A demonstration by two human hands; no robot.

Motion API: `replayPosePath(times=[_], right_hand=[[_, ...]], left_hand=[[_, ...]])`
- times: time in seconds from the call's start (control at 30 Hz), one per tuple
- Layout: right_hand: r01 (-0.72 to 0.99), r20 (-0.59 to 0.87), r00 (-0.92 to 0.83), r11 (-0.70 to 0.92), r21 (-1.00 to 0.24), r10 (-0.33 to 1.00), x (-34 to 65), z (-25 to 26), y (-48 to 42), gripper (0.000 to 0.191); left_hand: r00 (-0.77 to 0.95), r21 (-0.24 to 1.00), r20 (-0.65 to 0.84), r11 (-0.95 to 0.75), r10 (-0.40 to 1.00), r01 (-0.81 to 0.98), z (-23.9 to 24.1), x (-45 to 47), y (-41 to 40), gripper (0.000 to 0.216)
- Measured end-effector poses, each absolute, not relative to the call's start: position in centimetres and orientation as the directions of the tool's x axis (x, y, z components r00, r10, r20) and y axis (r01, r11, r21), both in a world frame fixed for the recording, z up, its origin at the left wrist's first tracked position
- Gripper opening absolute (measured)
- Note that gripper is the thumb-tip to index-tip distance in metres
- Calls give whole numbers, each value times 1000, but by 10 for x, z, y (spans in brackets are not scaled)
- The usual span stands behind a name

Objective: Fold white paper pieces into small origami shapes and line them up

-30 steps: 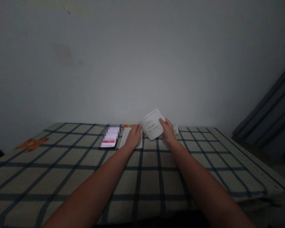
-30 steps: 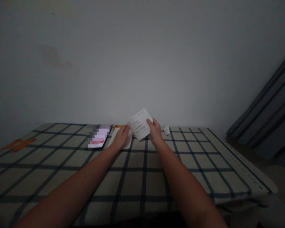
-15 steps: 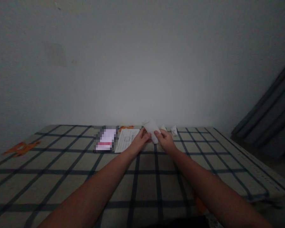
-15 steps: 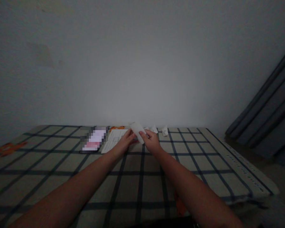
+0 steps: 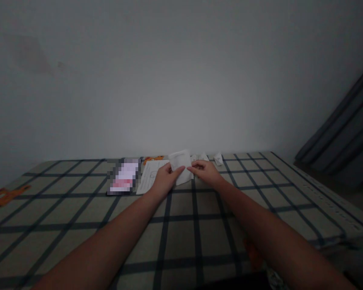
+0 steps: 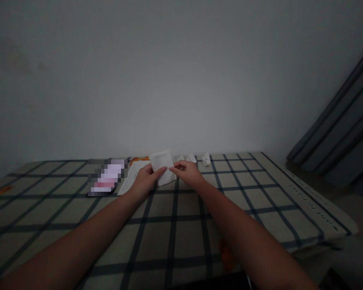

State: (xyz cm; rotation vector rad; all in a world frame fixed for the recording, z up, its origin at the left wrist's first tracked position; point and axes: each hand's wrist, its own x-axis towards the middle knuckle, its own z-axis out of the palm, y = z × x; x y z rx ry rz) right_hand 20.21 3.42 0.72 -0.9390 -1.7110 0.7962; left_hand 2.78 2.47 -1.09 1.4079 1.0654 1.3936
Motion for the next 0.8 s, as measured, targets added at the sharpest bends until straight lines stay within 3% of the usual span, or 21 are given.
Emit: replayPosePath(times=[0.17, 0.27, 0.4, 0.63, 0.8], right_hand=[[113, 449, -124, 462, -879, 885, 202, 0, 41, 25], [78, 430, -163, 446, -892, 888, 201, -1, 42, 34], [155, 353, -262, 400, -903, 898, 203, 3, 39, 18], [316, 272, -344, 383, -868, 899, 207, 11, 32, 19], [303, 285, -306, 377, -876, 908, 207, 15, 31, 25]], left_hand=[[28, 968, 251, -250, 968, -6, -9, 24, 25, 42], [40, 971, 239, -238, 970, -29, -9, 23, 25, 42], [30, 971, 239, -240, 971, 24, -10, 22, 26, 43], [65, 978, 203, -205, 977, 25, -7, 22, 25, 42], [119, 962, 228, -243, 966, 126, -7, 21, 23, 43]])
